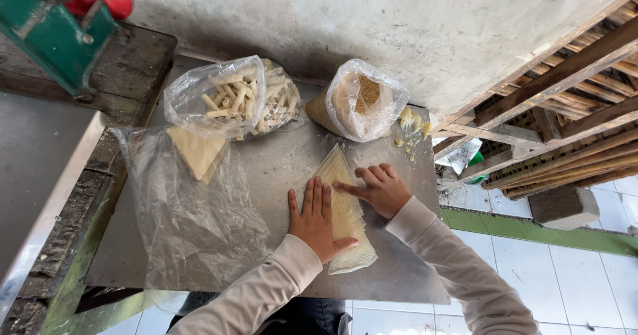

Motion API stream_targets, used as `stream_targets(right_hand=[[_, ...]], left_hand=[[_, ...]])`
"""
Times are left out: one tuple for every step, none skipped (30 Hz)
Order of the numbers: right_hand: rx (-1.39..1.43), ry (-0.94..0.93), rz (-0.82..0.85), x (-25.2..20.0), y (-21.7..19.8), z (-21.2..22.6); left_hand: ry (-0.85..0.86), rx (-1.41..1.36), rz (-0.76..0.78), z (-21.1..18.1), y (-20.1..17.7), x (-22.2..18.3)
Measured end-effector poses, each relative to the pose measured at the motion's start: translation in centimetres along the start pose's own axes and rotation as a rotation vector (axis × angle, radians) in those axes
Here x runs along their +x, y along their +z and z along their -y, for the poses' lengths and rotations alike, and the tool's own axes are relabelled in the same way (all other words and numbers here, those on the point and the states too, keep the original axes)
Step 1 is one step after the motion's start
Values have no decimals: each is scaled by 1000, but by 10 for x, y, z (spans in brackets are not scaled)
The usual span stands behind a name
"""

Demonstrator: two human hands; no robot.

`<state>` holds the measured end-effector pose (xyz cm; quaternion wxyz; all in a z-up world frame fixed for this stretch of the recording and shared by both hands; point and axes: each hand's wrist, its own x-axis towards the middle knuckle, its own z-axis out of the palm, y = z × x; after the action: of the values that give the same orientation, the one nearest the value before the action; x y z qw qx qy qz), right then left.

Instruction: The person fills triangular wrappers with a granular substance from a plastic bag and folds them into small triangles on a metal table.

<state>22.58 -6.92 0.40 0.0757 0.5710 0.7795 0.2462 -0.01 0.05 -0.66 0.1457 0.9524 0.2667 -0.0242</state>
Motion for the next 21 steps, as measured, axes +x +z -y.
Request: stream_targets(right_hand=[[20,4,10,2,2,-3],[55,12,-14,4,4,-6],[89,19,-37,7,7,-9],[123,25,-63,10,9,-12],[164,39,-2,12,12,-14],[204,53,56,15,14,-18],[243,67,114,18,16,-22],[241,62,112,22,18,-26],[240,58,109,26,20,-31],[242,53,109,29,22,-33],[222,59,119,33,24,-36],[202,66,129,37,25,-38],[182,73,140,40,26,-40],[130,82,91,43,26,-39],[77,90,42,46,27,-37],[24,99,-7,49,26,-35],[34,137,18,51,26,-32],[46,176,46,51,24,-27],[57,214,73,53,24,-24],[33,237,76,54,24,-21],[8,260,79,55,23,-17]], left_hand=[[2,1,7,0,1,0],[-1,2,13,0,1,0],[-3,2,19,-1,2,0],[-1,-3,5,0,2,-1],[0,-9,-9,-1,3,-1],[2,-12,-25,0,4,-1],[2,-19,-19,-1,4,-1],[1,-25,-16,-1,4,0],[1,-32,-12,0,5,1],[7,-33,-29,0,5,1],[14,-34,-45,0,7,0],[21,-36,-61,1,8,0],[18,-42,-57,1,9,-1],[18,-46,-54,1,9,-1],[19,-51,-51,1,9,-1],[17,-51,-50,1,9,-1],[16,-51,-50,1,9,0],[15,-52,-47,0,9,0],[12,-46,-49,0,9,1],[11,-40,-49,0,10,2],[9,-34,-50,0,10,2]])
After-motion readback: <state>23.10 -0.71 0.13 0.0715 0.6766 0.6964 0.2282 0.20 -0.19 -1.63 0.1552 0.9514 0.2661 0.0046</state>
